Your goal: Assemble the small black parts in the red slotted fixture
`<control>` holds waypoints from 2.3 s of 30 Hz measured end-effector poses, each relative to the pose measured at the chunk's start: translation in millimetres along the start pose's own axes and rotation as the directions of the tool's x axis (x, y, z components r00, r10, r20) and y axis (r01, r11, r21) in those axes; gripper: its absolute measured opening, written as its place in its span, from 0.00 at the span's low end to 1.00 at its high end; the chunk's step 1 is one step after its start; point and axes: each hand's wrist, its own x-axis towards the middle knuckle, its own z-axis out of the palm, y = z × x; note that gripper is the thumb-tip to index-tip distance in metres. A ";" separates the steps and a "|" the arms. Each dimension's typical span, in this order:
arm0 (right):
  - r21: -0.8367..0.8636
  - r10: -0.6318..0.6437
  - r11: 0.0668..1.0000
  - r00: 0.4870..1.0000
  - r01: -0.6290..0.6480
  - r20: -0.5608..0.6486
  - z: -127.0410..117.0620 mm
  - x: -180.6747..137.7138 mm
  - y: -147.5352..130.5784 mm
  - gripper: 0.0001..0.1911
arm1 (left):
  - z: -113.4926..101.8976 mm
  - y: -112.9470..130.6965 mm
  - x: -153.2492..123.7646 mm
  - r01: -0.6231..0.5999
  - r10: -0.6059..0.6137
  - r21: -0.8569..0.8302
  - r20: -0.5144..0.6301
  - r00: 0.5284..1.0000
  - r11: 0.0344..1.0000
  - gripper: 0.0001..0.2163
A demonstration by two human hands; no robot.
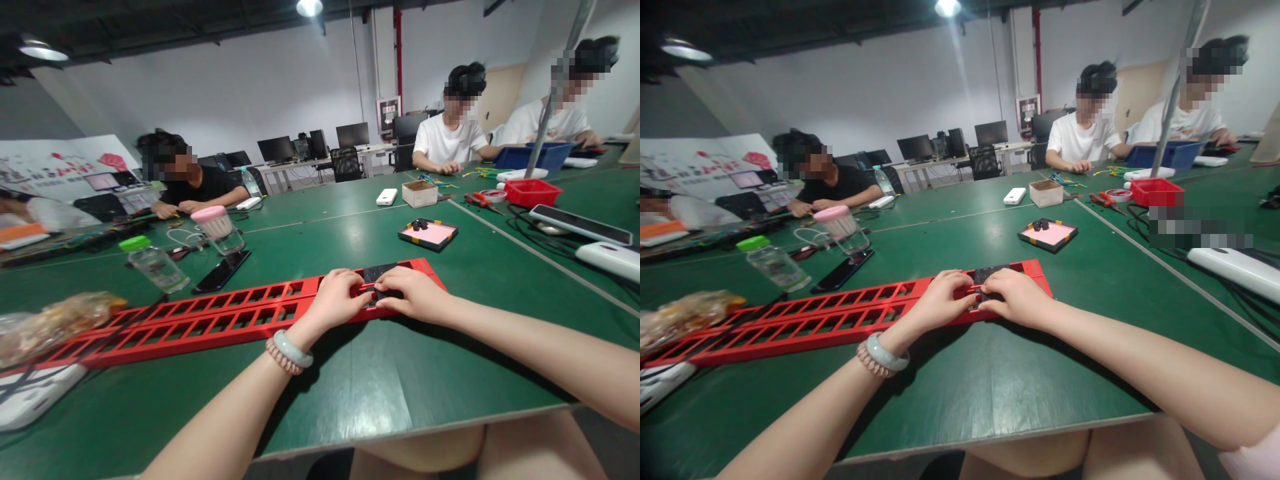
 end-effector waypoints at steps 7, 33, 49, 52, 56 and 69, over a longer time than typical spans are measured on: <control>0.002 -0.010 1.000 1.000 0.010 -0.025 2.7 -1.0 4.9 0.11 | -2.3 1.1 0.7 -0.021 0.021 0.015 0.014 1.000 1.000 0.11; -0.007 -0.010 1.000 1.000 0.010 -0.011 -0.4 0.0 -0.9 0.13 | -4.0 1.2 2.1 -0.015 0.014 0.090 0.014 1.000 0.996 0.15; -0.040 -0.037 0.999 0.999 0.036 -0.018 1.8 -3.1 -1.9 0.13 | -1.8 1.3 0.9 0.002 -0.004 0.097 0.016 1.000 0.995 0.15; -0.092 -0.057 0.994 0.998 0.056 -0.014 2.4 -3.9 -3.7 0.13 | -1.3 0.7 0.7 -0.008 0.007 0.090 0.011 1.000 0.996 0.16; -0.190 -0.121 0.975 0.993 0.117 -0.008 -2.0 -2.7 -4.0 0.16 | -0.5 0.6 -0.4 -0.006 0.006 0.084 0.006 1.000 0.996 0.16; -0.448 0.131 0.836 0.908 -0.317 -0.399 -42.0 -12.3 117.0 0.19 | -6.4 3.4 -2.8 0.007 -0.007 0.068 -0.002 1.000 0.998 0.16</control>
